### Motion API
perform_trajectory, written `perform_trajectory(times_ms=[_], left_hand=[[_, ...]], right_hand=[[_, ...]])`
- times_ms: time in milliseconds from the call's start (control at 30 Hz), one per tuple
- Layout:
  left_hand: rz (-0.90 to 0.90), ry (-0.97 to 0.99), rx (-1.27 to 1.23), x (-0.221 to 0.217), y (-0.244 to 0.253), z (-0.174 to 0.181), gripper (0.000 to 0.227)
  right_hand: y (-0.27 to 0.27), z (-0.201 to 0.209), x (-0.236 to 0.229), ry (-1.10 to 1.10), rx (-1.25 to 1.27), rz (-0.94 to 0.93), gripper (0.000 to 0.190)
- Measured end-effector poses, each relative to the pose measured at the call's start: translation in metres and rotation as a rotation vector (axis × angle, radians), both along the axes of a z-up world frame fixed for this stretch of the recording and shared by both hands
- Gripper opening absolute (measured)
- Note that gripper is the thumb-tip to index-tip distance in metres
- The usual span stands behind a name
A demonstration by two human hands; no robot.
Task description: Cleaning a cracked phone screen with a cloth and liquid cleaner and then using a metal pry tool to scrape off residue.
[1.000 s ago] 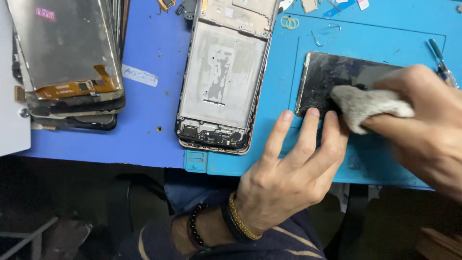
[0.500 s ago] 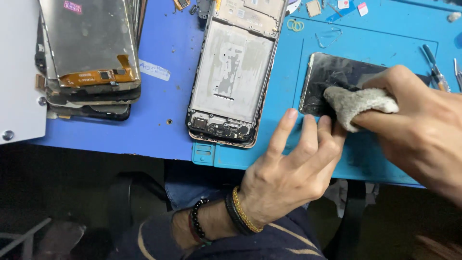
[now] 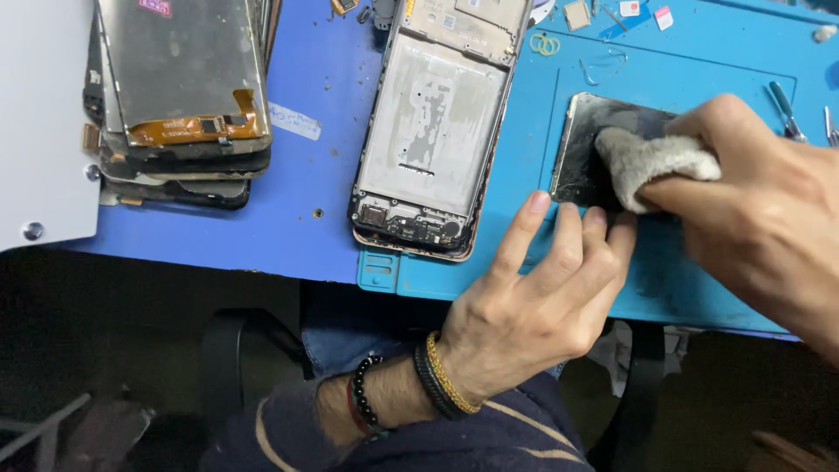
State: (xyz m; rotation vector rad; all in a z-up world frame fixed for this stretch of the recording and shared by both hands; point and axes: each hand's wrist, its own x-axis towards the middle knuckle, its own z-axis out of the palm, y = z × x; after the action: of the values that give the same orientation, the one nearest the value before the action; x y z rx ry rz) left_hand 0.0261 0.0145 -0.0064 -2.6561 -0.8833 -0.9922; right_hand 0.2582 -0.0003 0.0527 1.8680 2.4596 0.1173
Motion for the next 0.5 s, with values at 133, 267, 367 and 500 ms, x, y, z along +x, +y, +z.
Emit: perform_trajectory(times_ms=[133, 267, 367, 500], left_hand=[[-0.023, 0.013, -0.011, 0.002, 0.004, 0.005, 0.026], [-0.031, 0.007, -0.037, 0.003, -0.003, -0.004, 0.022], [-0.045, 0.004, -0.059, 0.002, -0.002, -0.002, 0.016], [-0.006, -0.010, -0.023, 0.002, -0.005, -0.002, 0.029]], right_hand=[[0.009, 0.015, -0.025, -0.061, -0.134, 0.020, 0.029], [0.012, 0.020, -0.029, -0.025, -0.017, 0.054, 0.029], [0.013, 0.017, -0.030, -0.046, -0.032, 0.076, 0.030], [0.020, 0.020, -0.033, -0.036, 0.012, 0.002, 0.027]])
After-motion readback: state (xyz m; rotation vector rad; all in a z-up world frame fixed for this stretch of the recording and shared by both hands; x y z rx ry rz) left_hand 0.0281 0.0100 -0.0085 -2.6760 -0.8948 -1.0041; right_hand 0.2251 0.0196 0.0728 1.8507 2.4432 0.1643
